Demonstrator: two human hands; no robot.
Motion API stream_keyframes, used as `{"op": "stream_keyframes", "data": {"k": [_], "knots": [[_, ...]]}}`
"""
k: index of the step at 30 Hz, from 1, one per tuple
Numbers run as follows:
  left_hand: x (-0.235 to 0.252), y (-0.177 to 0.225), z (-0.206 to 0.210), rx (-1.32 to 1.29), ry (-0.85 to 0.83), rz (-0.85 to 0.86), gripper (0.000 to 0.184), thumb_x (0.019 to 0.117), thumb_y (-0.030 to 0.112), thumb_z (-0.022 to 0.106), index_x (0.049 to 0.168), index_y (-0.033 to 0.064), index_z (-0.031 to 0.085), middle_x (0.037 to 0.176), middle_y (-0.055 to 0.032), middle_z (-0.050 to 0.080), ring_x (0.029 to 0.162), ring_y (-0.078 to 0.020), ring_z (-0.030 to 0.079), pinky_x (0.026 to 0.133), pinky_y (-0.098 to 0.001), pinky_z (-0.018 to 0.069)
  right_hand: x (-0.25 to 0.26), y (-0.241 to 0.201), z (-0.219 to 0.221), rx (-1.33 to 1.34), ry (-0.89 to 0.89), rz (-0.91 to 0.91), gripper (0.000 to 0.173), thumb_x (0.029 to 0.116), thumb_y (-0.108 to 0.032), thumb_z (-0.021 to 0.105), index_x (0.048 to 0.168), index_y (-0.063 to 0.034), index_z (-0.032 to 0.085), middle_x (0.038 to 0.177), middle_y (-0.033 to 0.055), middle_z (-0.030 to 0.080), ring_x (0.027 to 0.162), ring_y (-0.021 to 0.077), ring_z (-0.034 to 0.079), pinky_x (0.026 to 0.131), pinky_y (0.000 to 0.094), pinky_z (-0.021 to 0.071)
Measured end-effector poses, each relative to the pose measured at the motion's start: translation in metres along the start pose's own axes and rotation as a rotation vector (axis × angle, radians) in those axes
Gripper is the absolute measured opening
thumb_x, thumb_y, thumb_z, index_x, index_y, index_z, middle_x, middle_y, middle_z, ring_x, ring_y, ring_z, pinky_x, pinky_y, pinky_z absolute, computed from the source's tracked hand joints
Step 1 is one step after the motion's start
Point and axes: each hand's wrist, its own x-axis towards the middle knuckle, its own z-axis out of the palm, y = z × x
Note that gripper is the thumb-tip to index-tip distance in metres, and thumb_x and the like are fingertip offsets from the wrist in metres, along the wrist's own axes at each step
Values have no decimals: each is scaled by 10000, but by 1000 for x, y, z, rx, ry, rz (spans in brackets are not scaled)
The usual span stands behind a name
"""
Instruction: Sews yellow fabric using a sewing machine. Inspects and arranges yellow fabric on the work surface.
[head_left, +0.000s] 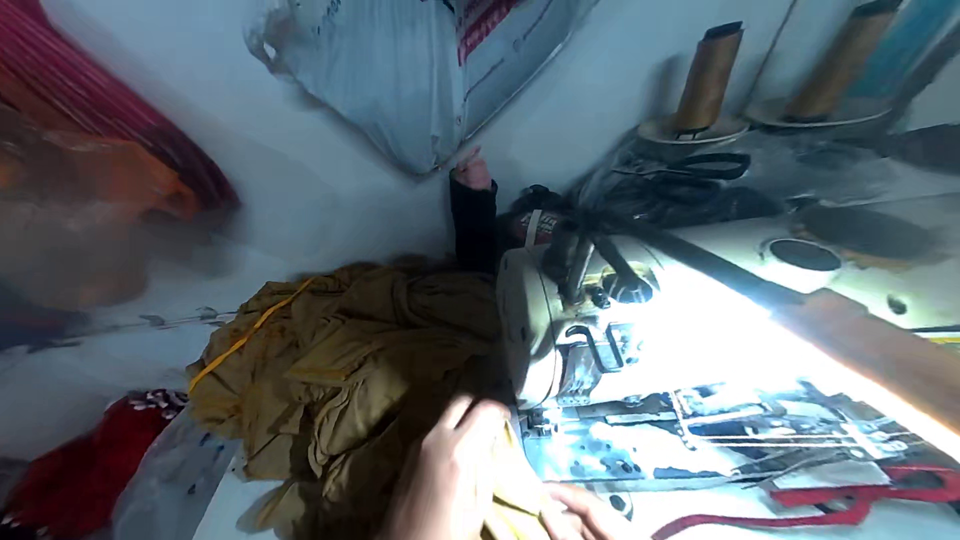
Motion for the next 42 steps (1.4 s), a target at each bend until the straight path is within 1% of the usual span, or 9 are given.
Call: {"op": "stream_keyframes", "data": {"k": [3, 6, 15, 24, 28, 34, 37, 39, 42], "knots": [[17, -15, 15, 86, -231, 9, 209, 994, 164, 586, 951, 66, 765, 918, -115, 749, 891, -236, 744, 824, -392, 605, -1, 17, -4, 16, 34, 80, 328, 1010, -19, 545, 1313, 90, 608, 885, 69, 722, 673, 28, 623, 645, 227, 547], [21, -25, 35, 103, -270, 0, 209, 985, 197, 605, 1028, 60, 757, 1056, -117, 749, 1051, -240, 719, 955, -417, 569, -4, 32, -8, 1, 47, 132, 274, 1005, -16, 547, 1227, 50, 694, 1089, 105, 751, 768, 15, 661, 721, 208, 563], [61, -8, 36, 169, -606, -384, 385, 1006, 273, 613, 1272, -2, 651, 1252, -210, 671, 1224, -331, 618, 1050, -503, 458, 5, 32, -4, 43, 70, 158, 333, 982, 26, 549, 1297, 50, 652, 878, 52, 748, 656, 26, 656, 615, 206, 565], [59, -20, 49, 146, -519, -328, 350, 961, 274, 665, 1201, 20, 683, 1118, -180, 710, 1064, -304, 680, 935, -494, 522, 2, 36, -2, 142, 85, 136, 358, 995, 46, 538, 1345, 97, 593, 1020, 82, 759, 719, 39, 693, 676, 225, 604], [59, -18, 34, -11, -484, -357, 391, 948, 247, 713, 1269, 32, 654, 1212, -164, 688, 1166, -268, 643, 1026, -461, 484, 0, 36, -8, 15, 37, 132, 362, 1008, 13, 531, 1359, 55, 612, 1021, 92, 762, 716, 57, 694, 675, 241, 599], [15, -23, 19, -53, -80, 29, 176, 965, 180, 618, 970, 87, 767, 918, -57, 747, 871, -145, 718, 813, -315, 589, 3, 27, -24, -298, -139, 88, 459, 1003, 18, 445, 1439, -30, 582, 993, 99, 772, 788, 169, 739, 756, 365, 616], [0, -22, 5, -101, -278, 223, 213, 1029, 226, 582, 1103, 133, 759, 1137, -45, 717, 1088, -174, 675, 966, -316, 549, 8, 22, -29, -446, -170, 42, 471, 983, 12, 462, 1426, -52, 607, 915, 98, 760, 751, 225, 716, 735, 443, 595], [2, -26, 5, -41, -403, 286, 198, 1025, 231, 592, 1096, 134, 749, 1271, -77, 677, 1155, -240, 652, 989, -377, 542, 12, 11, -31, -579, -200, 41, 472, 977, 2, 490, 1425, -79, 617, 1118, 142, 764, 955, 317, 753, 860, 532, 588], [21, -28, -10, -195, -555, 271, 244, 1054, 190, 539, 1030, 55, 740, 1229, -112, 698, 1143, -214, 665, 997, -349, 529, 20, -3, -28, -749, -200, 16, 433, 948, -36, 543, 1343, -122, 698, 965, 188, 685, 800, 339, 688, 689, 506, 568]]}}
